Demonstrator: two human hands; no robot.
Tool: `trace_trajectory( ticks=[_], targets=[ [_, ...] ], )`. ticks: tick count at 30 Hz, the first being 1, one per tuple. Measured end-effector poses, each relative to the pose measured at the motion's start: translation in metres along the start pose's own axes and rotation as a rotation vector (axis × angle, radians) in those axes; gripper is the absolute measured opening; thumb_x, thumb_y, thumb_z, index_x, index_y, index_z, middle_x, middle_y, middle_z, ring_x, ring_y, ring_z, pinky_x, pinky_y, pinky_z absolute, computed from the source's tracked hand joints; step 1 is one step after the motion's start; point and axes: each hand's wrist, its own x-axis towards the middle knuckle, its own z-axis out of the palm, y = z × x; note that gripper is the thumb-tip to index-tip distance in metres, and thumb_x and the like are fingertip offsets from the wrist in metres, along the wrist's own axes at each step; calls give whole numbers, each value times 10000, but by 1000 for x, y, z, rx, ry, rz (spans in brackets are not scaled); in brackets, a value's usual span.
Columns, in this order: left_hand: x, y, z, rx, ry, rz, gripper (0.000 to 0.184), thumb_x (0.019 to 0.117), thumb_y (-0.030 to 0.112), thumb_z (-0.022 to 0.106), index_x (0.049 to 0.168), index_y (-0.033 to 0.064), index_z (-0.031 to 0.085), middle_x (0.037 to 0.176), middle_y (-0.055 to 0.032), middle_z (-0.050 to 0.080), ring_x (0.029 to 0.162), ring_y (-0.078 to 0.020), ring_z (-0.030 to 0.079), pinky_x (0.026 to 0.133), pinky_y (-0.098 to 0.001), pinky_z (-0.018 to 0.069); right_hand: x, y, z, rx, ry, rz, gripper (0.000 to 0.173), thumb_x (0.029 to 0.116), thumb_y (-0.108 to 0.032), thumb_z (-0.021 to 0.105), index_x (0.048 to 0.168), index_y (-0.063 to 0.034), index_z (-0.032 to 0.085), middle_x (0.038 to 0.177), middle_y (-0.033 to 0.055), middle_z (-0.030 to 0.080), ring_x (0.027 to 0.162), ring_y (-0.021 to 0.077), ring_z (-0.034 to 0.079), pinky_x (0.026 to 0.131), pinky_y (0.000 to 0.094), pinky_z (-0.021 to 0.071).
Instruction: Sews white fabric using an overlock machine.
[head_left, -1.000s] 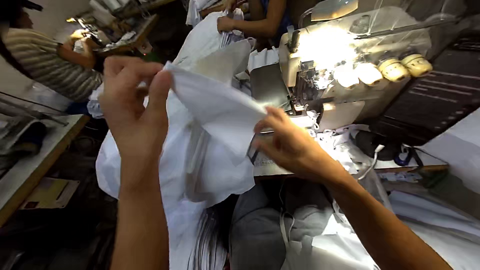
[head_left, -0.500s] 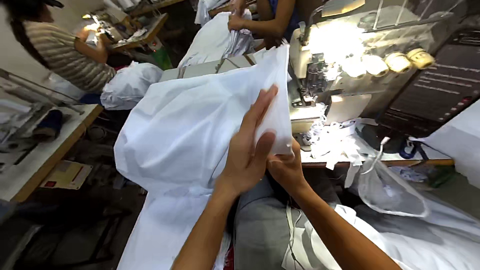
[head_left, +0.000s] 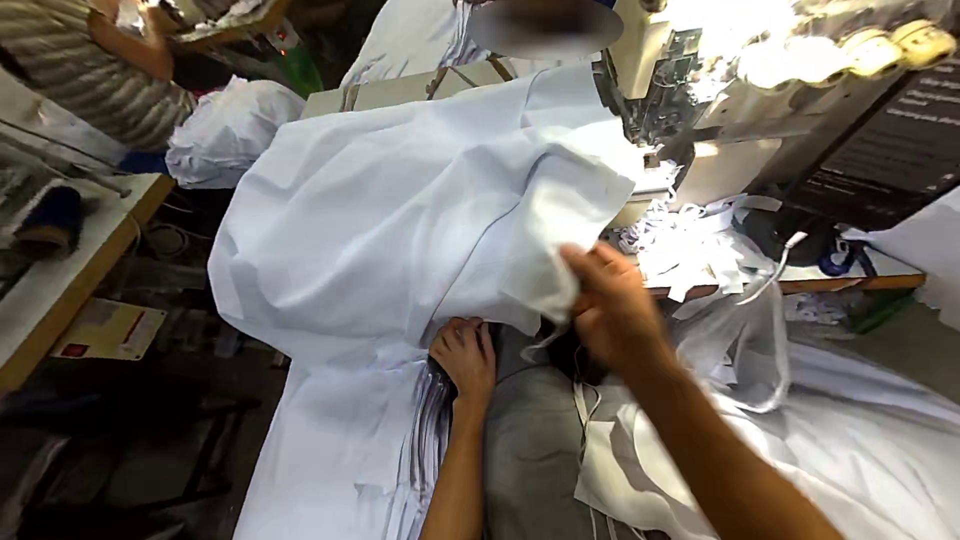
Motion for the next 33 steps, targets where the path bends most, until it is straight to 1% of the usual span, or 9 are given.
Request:
trace_trajectory(
  ticks=[3, 5, 11, 19, 23, 25, 27, 30, 33],
  targets=[
    [12, -3, -34, -192, 25, 94, 219, 1031, 227, 553, 959, 84, 703, 1000, -102, 718, 1010, -238, 667, 964, -416, 492, 8, -25, -47, 189, -160, -233, 326, 1073, -436, 455, 1266, -217, 601, 1118, -71, 690, 1046, 55, 662, 920, 315, 578],
    [15, 5, -53, -334, 28, 157, 174, 1069, 263, 501, 1007, 136, 603, 1054, -41, 677, 1099, -156, 626, 1037, -353, 447, -3, 19, -51, 158, -79, -270, 685, 889, -712, 606, 1373, -237, 520, 1212, -99, 678, 1142, 65, 641, 979, 362, 556],
    [-12, 3, -38, -344, -79, 153, 479, 845, 437, 823, 1093, 110, 575, 1168, -160, 583, 1172, -298, 561, 1046, -429, 455, -38, 63, -29, -31, 136, -61, 358, 825, 11, 790, 1137, 19, 615, 974, 56, 743, 932, 139, 732, 892, 353, 628],
    [-24, -1, -2, 18, -123, 15, 497, 900, 278, 633, 1056, -194, 629, 1094, -454, 602, 1082, -618, 585, 997, -659, 422, -59, 43, -59, 3, 346, -127, 503, 714, 121, 832, 1134, -16, 591, 930, 56, 757, 869, 157, 752, 820, 351, 651],
    [-17, -4, -32, -289, -118, -8, 305, 971, 99, 532, 1056, -183, 610, 1017, -276, 678, 1017, -303, 680, 951, -398, 530, -50, 35, -53, -48, 339, -359, 499, 700, 68, 868, 1121, -82, 648, 971, -21, 754, 904, 97, 735, 837, 318, 644],
    [4, -1, -78, -594, -100, -15, 151, 1053, 157, 504, 1145, 37, 510, 999, 48, 617, 955, 59, 612, 865, -134, 510, -35, 18, -52, -132, 314, -481, 424, 752, -23, 877, 1113, -121, 678, 983, -60, 757, 911, 67, 729, 836, 295, 636],
    [33, -19, -145, -619, -220, 113, 146, 1062, 308, 554, 1197, 259, 529, 1017, 204, 621, 912, 150, 584, 818, -68, 488, -15, -1, -43, -182, 268, -587, 430, 782, -96, 882, 1140, -179, 657, 1021, -114, 749, 947, 36, 721, 858, 273, 631],
    [89, -92, -259, -44, -425, 246, 269, 1003, 310, 648, 1006, 56, 736, 833, -76, 708, 731, -150, 678, 682, -324, 575, 0, 8, 8, -184, 63, -569, 375, 804, -125, 867, 1119, -123, 663, 988, -88, 744, 919, 22, 712, 839, 247, 624],
    [155, -171, -398, 354, -297, -229, 369, 1052, 157, 500, 1099, -180, 643, 1086, -337, 667, 1037, -355, 665, 936, -487, 525, -68, 41, 64, -339, -715, -240, 365, 841, -132, 826, 1134, 59, 721, 982, 135, 756, 940, 185, 722, 907, 370, 579]
  ],
)
